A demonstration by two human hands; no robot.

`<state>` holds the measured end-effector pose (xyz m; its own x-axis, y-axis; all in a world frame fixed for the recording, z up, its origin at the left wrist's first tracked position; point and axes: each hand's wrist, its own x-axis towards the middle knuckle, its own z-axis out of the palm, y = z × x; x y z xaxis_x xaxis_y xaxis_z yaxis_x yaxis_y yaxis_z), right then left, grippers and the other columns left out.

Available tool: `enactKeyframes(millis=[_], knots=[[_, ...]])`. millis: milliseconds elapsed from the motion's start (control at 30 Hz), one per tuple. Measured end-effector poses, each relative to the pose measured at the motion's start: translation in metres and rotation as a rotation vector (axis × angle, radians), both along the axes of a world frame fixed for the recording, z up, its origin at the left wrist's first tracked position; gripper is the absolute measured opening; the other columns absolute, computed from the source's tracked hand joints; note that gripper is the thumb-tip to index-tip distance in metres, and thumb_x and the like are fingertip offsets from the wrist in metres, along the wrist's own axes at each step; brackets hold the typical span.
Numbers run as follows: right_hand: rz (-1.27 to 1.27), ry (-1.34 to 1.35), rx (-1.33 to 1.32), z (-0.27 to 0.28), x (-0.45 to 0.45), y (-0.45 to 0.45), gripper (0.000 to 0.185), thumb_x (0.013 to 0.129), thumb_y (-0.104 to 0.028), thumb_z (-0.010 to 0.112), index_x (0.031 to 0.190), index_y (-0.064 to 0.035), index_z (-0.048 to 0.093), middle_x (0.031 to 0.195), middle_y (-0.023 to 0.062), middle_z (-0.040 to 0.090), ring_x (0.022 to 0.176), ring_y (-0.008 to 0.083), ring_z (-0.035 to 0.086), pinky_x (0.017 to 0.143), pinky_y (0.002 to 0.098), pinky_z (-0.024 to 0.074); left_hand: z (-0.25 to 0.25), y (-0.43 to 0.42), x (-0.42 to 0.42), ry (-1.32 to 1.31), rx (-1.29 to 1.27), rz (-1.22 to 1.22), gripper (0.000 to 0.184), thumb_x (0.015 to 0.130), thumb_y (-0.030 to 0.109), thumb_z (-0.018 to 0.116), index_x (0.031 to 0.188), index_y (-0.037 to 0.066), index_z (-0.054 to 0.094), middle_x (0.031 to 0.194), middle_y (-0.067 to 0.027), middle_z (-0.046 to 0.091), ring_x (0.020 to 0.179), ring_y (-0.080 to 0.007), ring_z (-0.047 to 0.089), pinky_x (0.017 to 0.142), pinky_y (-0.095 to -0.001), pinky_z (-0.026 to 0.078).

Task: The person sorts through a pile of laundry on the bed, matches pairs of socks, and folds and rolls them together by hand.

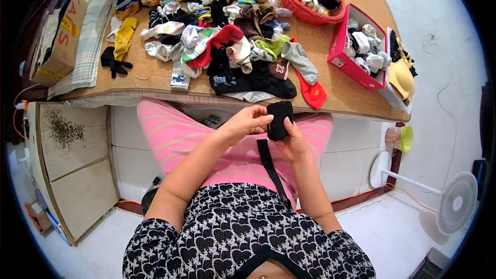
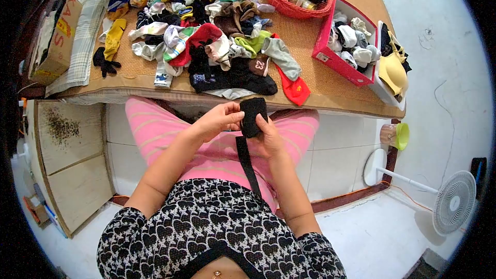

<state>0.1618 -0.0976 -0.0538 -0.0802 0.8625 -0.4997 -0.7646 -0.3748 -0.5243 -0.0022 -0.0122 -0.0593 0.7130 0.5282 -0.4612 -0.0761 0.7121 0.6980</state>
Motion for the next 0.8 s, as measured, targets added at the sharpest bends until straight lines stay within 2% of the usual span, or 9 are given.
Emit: enactKeyframes(millis=[100,233,333,567,633,667,733,767,800], knots=[[-0.032,0.000,-0.008,-0.004,-0.003,-0.001,0.039,0.089,-0.030,0.060,0.117,-0.0045,0.049,0.101,0.0052,0.060,0.088,0.0156,0.060,0.076,0.0293,0.0516,0.002,0.000,-0.002,0.001,-0.020,-0.099,0.028,0.085,0.025,0.067,0.100,0.005,0.054,0.091,-0.0009,0.057,0.080,-0.0075,0.055,0.070,-0.0213,0.046],[-0.035,0.003,0.005,-0.006,-0.003,0.002,0.038,0.090,-0.029,0.059,0.117,-0.0043,0.049,0.102,0.0053,0.060,0.088,0.0159,0.060,0.077,0.0296,0.0515,0.003,-0.003,-0.002,0.001,0.001,-0.032,0.030,0.085,0.026,0.067,0.102,0.005,0.053,0.091,-0.0010,0.057,0.080,-0.0080,0.055,0.070,-0.0222,0.046],[-0.022,-0.015,-0.005,0.001,-0.002,0.004,0.039,0.089,-0.030,0.059,0.117,-0.0039,0.049,0.103,0.0055,0.060,0.089,0.0160,0.060,0.076,0.0297,0.0514,0.002,-0.003,-0.002,0.062,-0.055,0.035,0.034,0.085,0.026,0.067,0.107,0.005,0.052,0.094,-0.0007,0.057,0.081,-0.0089,0.056,0.071,-0.0229,0.046],[0.032,-0.030,0.030,-0.001,-0.001,0.003,0.041,0.089,-0.030,0.060,0.118,-0.0032,0.049,0.101,0.0051,0.060,0.090,0.0155,0.060,0.077,0.0288,0.0500,-0.007,-0.001,-0.003,-0.010,-0.008,-0.067,0.052,0.081,0.026,0.071,0.121,0.003,0.048,0.107,-0.0035,0.056,0.092,-0.0102,0.054,0.078,-0.0237,0.045],[0.105,-0.207,0.048,-0.001,0.001,0.002,0.039,0.089,-0.028,0.061,0.117,-0.0032,0.052,0.099,0.0047,0.061,0.089,0.0144,0.059,0.078,0.0283,0.0485,-0.004,-0.001,-0.005,0.012,0.018,-0.090,0.056,0.079,0.027,0.072,0.123,0.002,0.047,0.110,-0.0043,0.055,0.095,-0.0108,0.054,0.081,-0.0247,0.045],[0.103,-0.207,0.048,-0.003,0.000,0.003,0.039,0.089,-0.028,0.061,0.117,-0.0032,0.052,0.099,0.0047,0.061,0.089,0.0144,0.059,0.078,0.0283,0.0485,-0.002,-0.001,-0.006,-0.003,0.018,-0.041,0.058,0.078,0.027,0.073,0.122,0.001,0.047,0.110,-0.0047,0.056,0.097,-0.0112,0.054,0.083,-0.0262,0.045],[0.067,-0.485,0.125,-0.006,-0.004,0.006,0.035,0.088,-0.025,0.063,0.114,-0.0031,0.055,0.099,0.0032,0.061,0.087,0.0119,0.057,0.077,0.0272,0.0477,-0.001,0.001,-0.008,-0.019,0.017,0.004,0.060,0.077,0.027,0.075,0.122,-0.001,0.048,0.110,-0.0050,0.056,0.098,-0.0117,0.054,0.086,-0.0276,0.045],[0.043,-0.503,0.143,-0.006,-0.005,0.006,0.033,0.086,-0.024,0.065,0.111,-0.0031,0.058,0.096,0.0005,0.061,0.081,0.0087,0.055,0.071,0.0243,0.0465,-0.001,0.002,-0.009,-0.063,0.013,0.012,0.058,0.076,0.026,0.075,0.120,-0.001,0.049,0.108,-0.0049,0.057,0.097,-0.0119,0.054,0.087,-0.0284,0.045],[0.043,-0.502,0.143,-0.005,-0.003,0.006,0.033,0.086,-0.024,0.065,0.111,-0.0031,0.058,0.096,0.0005,0.061,0.081,0.0087,0.055,0.071,0.0243,0.0465,-0.002,0.004,-0.010,-0.107,0.008,0.021,0.057,0.075,0.025,0.076,0.118,-0.001,0.050,0.106,-0.0048,0.057,0.097,-0.0121,0.054,0.088,-0.0293,0.045]])
